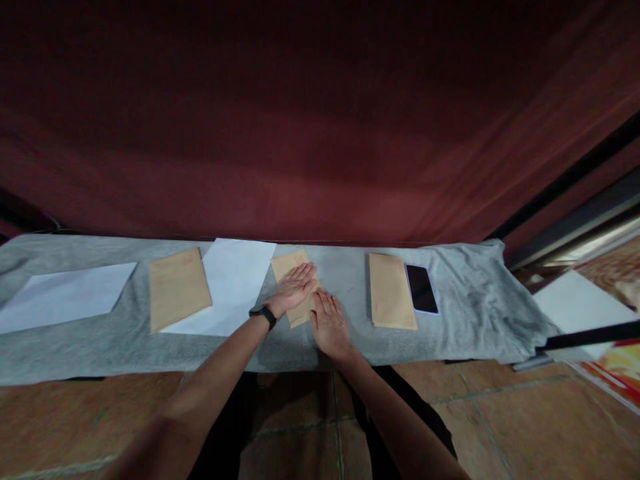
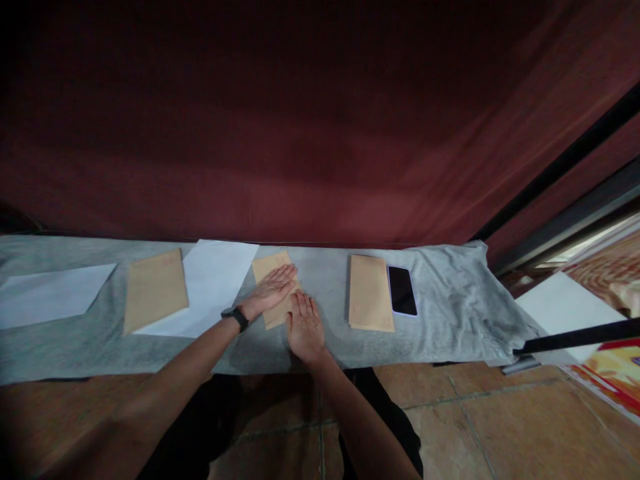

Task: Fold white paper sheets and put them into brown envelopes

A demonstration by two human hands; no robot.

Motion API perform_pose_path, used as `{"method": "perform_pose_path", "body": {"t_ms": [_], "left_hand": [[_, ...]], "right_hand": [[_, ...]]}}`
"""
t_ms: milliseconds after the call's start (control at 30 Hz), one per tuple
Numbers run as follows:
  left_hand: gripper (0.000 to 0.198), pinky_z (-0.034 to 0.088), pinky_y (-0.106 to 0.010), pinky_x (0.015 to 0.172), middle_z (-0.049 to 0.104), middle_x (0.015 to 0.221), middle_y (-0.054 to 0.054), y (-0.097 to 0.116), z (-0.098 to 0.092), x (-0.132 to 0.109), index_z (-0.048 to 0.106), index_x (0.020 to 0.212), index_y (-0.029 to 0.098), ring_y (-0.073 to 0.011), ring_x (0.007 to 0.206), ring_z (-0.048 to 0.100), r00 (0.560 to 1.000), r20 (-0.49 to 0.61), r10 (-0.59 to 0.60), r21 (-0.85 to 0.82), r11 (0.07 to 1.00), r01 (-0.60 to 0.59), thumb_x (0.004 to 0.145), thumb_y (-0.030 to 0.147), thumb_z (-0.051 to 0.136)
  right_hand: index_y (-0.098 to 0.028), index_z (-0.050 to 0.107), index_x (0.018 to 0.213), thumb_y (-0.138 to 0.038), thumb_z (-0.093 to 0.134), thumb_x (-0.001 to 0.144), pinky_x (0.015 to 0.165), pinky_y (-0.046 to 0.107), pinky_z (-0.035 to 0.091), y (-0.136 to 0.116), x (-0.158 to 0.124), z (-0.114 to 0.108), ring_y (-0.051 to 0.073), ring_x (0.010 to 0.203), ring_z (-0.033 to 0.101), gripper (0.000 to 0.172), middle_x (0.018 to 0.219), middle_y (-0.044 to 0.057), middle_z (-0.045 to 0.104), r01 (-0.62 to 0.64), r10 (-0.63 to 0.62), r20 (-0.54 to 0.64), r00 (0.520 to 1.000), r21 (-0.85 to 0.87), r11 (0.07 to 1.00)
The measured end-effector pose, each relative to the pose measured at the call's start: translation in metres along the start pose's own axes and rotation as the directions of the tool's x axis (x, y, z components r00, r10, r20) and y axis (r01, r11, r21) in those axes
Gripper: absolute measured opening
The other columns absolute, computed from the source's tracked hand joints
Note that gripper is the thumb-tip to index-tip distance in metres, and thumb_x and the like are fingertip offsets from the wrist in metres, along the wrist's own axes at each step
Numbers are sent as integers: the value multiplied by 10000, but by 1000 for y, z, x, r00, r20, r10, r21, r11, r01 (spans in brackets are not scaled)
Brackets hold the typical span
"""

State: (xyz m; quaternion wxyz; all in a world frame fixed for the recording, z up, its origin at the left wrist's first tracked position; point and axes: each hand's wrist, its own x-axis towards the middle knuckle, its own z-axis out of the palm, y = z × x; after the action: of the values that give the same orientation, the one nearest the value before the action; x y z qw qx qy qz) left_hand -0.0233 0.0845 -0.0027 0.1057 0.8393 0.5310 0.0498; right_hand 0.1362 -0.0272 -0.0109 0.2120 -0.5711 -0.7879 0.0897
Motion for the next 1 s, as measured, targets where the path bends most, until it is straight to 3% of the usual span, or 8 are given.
{"method": "perform_pose_path", "body": {"t_ms": [133,333,500,633,800,933,1000], "left_hand": [[589,177,-359,1256,299,1659,-73,10,1,-19,331,1578,165,-158,1552,197,996,76,41,-27,999,-39,1046,366,177],[593,183,-367,1254,301,1656,-88,29,7,-50,296,1590,159,-153,1555,174,992,98,79,-42,996,-76,1060,387,157],[591,167,-348,1260,294,1660,-79,45,12,-77,294,1592,166,-144,1552,191,992,81,95,-18,995,-94,1066,417,193],[621,163,-397,1271,263,1666,-117,56,16,-93,299,1589,135,-194,1554,203,996,15,89,28,996,-89,1061,453,225],[640,172,-449,1272,248,1669,-134,65,16,-99,307,1587,139,-227,1555,206,994,-39,104,71,992,-101,1050,483,258],[610,167,-488,1271,308,1647,-141,65,17,-100,357,1562,114,-242,1550,225,998,-38,46,70,997,-43,1045,422,257],[597,158,-494,1272,318,1645,-133,64,18,-101,346,1567,114,-236,1550,226,998,-53,30,64,998,-26,1039,378,256]], "right_hand": [[-92,472,1484,-232,389,1030,1230,427,308,0,2,0,237,1457,411,482,1572,146,454,-21,21,0,1000,9,1000],[-97,532,1410,-144,415,994,1166,405,393,6,7,-4,228,1389,470,435,1477,166,546,-65,70,-61,996,84,994],[-96,501,1446,-135,459,976,1134,408,408,10,9,-10,249,1370,480,474,1486,183,528,-93,94,-13,996,20,995],[-158,548,1421,-193,477,997,1086,398,436,15,15,-15,246,1313,523,431,1475,152,546,-135,136,43,990,-24,991],[-185,566,1424,-170,394,1022,1140,420,398,24,18,-18,215,1348,523,437,1492,107,558,-51,50,35,998,20,999],[-185,502,1486,-314,346,1069,1222,463,303,24,12,-16,220,1451,434,463,1554,94,487,97,-99,82,992,27,995],[-178,440,1528,-362,328,1076,1238,480,268,22,8,-14,232,1481,392,501,1585,98,433,115,-114,107,988,-4,993]]}}
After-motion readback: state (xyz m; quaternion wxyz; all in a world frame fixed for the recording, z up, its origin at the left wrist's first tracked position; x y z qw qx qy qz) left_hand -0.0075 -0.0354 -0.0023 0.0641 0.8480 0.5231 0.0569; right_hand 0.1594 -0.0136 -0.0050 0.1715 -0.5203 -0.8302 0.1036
